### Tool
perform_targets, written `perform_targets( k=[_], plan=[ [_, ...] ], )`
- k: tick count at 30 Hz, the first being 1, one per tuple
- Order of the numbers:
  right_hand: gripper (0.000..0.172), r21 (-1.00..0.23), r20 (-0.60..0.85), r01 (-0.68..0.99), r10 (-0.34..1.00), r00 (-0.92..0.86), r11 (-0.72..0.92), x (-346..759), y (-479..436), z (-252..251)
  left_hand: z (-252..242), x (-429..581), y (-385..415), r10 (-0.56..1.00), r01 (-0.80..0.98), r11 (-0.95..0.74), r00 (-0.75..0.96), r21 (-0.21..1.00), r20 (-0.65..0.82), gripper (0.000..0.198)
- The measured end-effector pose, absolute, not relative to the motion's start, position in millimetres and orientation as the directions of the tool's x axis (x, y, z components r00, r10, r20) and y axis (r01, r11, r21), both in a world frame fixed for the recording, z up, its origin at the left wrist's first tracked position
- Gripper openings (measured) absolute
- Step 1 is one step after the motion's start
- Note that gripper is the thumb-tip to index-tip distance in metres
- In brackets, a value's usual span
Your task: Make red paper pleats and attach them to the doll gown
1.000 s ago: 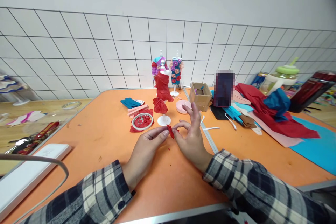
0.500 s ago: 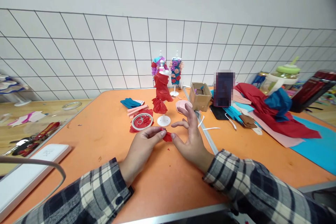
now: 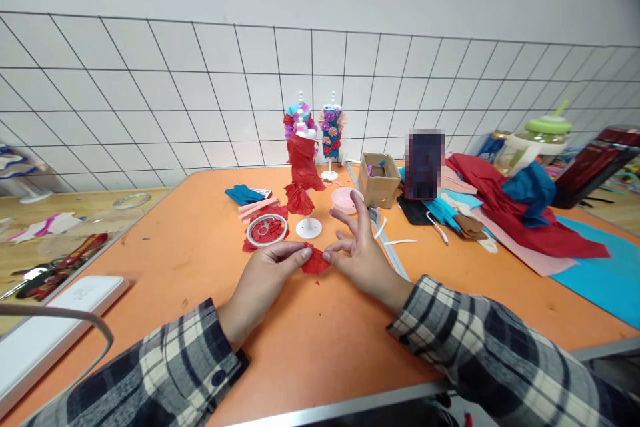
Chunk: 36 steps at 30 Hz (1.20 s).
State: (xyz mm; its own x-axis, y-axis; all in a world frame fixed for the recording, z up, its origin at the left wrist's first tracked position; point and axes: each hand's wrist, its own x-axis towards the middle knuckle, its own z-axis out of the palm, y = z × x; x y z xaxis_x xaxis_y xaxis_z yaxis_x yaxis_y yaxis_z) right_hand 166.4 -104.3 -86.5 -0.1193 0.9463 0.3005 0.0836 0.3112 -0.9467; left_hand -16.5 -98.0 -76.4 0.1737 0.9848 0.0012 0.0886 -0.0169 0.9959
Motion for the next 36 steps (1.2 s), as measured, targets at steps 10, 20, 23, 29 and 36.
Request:
perform_targets(
  k=[10,20,23,29,36],
  plan=[
    [0.024,-0.954,0.255,0.076,0.919,-0.301,0.29,183.3,-104.6,-65.7,-69.6,-16.6,-98.1,0.956,0.262,-0.031,0.29,0.965,-0.048,0.03],
    [0.034,-0.996,-0.088,0.049,0.936,-0.341,-0.076,172.6,-102.8,-71.6,-73.1,-13.9,-98.8,0.933,0.257,-0.002,0.348,0.966,-0.09,0.027],
    [0.032,-0.994,-0.1,-0.012,0.953,-0.286,-0.108,166.8,-104.4,-74.5,-71.3,-12.6,-100.4,0.93,0.256,-0.014,0.357,0.967,-0.081,0.022],
    [0.025,-0.997,-0.071,-0.017,0.981,-0.182,-0.076,160.3,-103.4,-82.1,-72.4,-11.0,-101.8,0.93,0.215,-0.006,0.36,0.977,-0.074,0.02],
    [0.023,-0.999,-0.045,-0.007,0.982,-0.183,-0.047,161.3,-104.7,-82.1,-70.7,-10.6,-102.1,0.945,0.238,-0.019,0.32,0.971,-0.06,0.018]
  ],
)
